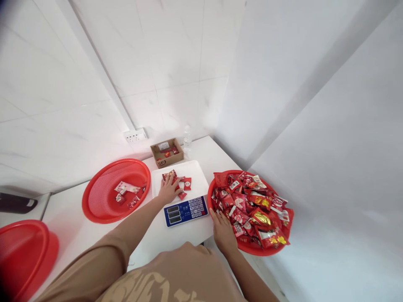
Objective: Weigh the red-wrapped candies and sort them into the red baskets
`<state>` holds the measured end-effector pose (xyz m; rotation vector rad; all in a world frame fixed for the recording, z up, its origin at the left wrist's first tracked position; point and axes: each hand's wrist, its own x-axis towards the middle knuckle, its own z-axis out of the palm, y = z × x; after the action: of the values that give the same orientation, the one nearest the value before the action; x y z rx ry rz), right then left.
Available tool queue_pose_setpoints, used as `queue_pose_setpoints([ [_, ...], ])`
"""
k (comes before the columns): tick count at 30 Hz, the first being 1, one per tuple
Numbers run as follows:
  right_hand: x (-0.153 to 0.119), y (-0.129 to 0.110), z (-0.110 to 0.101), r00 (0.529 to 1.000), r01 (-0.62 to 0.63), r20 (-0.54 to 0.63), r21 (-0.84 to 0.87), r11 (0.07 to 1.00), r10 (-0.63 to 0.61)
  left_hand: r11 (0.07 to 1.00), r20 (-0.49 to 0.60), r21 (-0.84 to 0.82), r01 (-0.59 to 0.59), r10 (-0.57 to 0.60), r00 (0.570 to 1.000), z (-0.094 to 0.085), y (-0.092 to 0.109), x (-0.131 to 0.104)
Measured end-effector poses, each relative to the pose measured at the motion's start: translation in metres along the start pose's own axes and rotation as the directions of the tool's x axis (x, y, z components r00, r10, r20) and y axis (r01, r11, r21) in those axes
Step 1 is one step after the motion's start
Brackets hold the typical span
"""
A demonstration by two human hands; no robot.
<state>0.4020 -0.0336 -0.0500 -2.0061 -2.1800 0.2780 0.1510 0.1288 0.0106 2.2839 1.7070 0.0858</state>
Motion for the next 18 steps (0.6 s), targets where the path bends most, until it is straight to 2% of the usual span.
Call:
queue_pose_setpoints([
  [4,-0.001,0.000,0.000,1.000,0.006,-0.005,0.038,0.999,-0.005,1.000,-0.094,-0.023,-0.011,0.008,0.996,-0.002,-0.013,-0.028],
  [6,0.000,0.001,0.002,1.000,0.003,-0.012,0.055,0.998,-0.002,1.000,-0.150,-0.010,0.020,-0.021,0.988,-0.004,-0.025,-0.046],
  [9,0.005,0.000,0.003,1.000,-0.018,-0.002,0.091,0.996,0.019,0.978,-0.227,0.009,0.207,-0.200,0.953,-0.013,-0.051,-0.070],
  [11,0.013,-0.003,0.001,1.000,-0.027,0.013,0.123,0.992,0.026,0.917,-0.243,-0.008,0.399,-0.389,0.888,-0.021,-0.074,-0.085],
  [14,0.025,-0.009,-0.003,1.000,-0.015,0.030,0.164,0.986,0.010,0.771,-0.196,-0.021,0.636,-0.627,0.754,-0.034,-0.110,-0.113],
  [18,0.031,-0.013,-0.005,0.999,0.001,0.041,0.158,0.987,-0.008,0.605,-0.164,0.044,0.795,-0.780,0.603,-0.047,-0.155,-0.164],
])
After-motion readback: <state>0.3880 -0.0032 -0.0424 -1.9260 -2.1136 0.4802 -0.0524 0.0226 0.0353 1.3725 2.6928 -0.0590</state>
